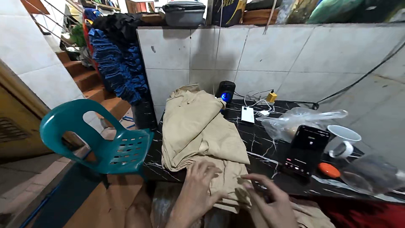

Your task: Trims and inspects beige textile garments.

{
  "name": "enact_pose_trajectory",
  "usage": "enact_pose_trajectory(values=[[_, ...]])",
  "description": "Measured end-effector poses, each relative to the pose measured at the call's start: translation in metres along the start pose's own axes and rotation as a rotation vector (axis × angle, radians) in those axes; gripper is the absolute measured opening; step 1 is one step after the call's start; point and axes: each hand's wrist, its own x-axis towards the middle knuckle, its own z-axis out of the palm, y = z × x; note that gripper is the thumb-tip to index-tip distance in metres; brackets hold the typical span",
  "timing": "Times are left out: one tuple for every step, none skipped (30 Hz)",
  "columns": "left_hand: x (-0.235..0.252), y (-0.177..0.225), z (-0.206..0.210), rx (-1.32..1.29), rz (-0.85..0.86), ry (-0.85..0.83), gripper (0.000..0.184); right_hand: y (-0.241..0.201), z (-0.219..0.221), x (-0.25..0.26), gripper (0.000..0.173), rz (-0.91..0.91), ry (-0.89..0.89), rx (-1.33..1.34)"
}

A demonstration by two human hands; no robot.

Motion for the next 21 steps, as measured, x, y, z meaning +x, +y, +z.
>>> enact_pose_trajectory(values=[[-0.006,-0.002,0.009,0.058,0.014,-0.055,0.045,0.006,0.006,-0.003,0.037,-0.016,-0.084,-0.114],[-0.012,-0.005,0.018,0.079,0.029,-0.046,0.037,0.009,0.012,-0.006,0.043,-0.022,-0.15,-0.209],[-0.016,-0.007,0.024,0.072,0.034,0.008,0.029,0.01,0.019,-0.008,0.049,-0.025,-0.18,-0.279],[-0.019,-0.008,0.028,0.034,0.032,0.079,0.022,0.01,0.026,-0.009,0.05,-0.034,-0.178,-0.315],[-0.021,-0.007,0.029,-0.02,0.03,0.143,0.02,0.01,0.031,-0.011,0.047,-0.051,-0.154,-0.324],[-0.022,-0.006,0.028,-0.063,0.029,0.179,0.019,0.009,0.036,-0.012,0.04,-0.079,-0.112,-0.31],[-0.022,-0.007,0.027,-0.089,0.032,0.197,0.02,0.008,0.039,-0.012,0.033,-0.11,-0.066,-0.291],[-0.022,-0.008,0.025,-0.11,0.038,0.201,0.021,0.006,0.04,-0.01,0.029,-0.138,-0.033,-0.272],[-0.021,-0.01,0.024,-0.134,0.046,0.195,0.024,0.004,0.041,-0.008,0.027,-0.165,-0.013,-0.249],[-0.021,-0.013,0.023,-0.167,0.058,0.188,0.025,0.001,0.042,-0.005,0.026,-0.179,-0.009,-0.221],[-0.021,-0.014,0.021,-0.206,0.072,0.183,0.026,-0.002,0.043,-0.003,0.024,-0.185,-0.012,-0.193],[-0.02,-0.015,0.019,-0.238,0.085,0.185,0.026,-0.006,0.044,-0.002,0.022,-0.188,-0.014,-0.184],[-0.02,-0.014,0.018,-0.26,0.095,0.188,0.025,-0.01,0.046,-0.002,0.021,-0.188,-0.013,-0.184],[-0.019,-0.013,0.018,-0.27,0.101,0.191,0.025,-0.014,0.048,-0.002,0.02,-0.188,-0.015,-0.193],[-0.019,-0.012,0.018,-0.26,0.105,0.196,0.023,-0.017,0.05,-0.002,0.019,-0.191,-0.014,-0.212],[-0.018,-0.011,0.019,-0.232,0.111,0.204,0.02,-0.02,0.051,-0.003,0.019,-0.196,-0.014,-0.245],[-0.018,-0.011,0.019,-0.195,0.114,0.215,0.016,-0.022,0.051,-0.003,0.021,-0.206,-0.01,-0.29],[-0.018,-0.011,0.018,-0.157,0.11,0.228,0.011,-0.024,0.05,-0.003,0.022,-0.217,-0.006,-0.34],[-0.018,-0.012,0.017,-0.117,0.099,0.246,0.014,-0.026,0.047,-0.004,0.023,-0.224,0.002,-0.388],[-0.019,-0.012,0.015,-0.087,0.077,0.269,0.023,-0.028,0.044,-0.004,0.023,-0.229,0.014,-0.431],[-0.019,-0.012,0.013,-0.081,0.037,0.309,0.029,-0.03,0.041,-0.005,0.023,-0.228,0.026,-0.464]])
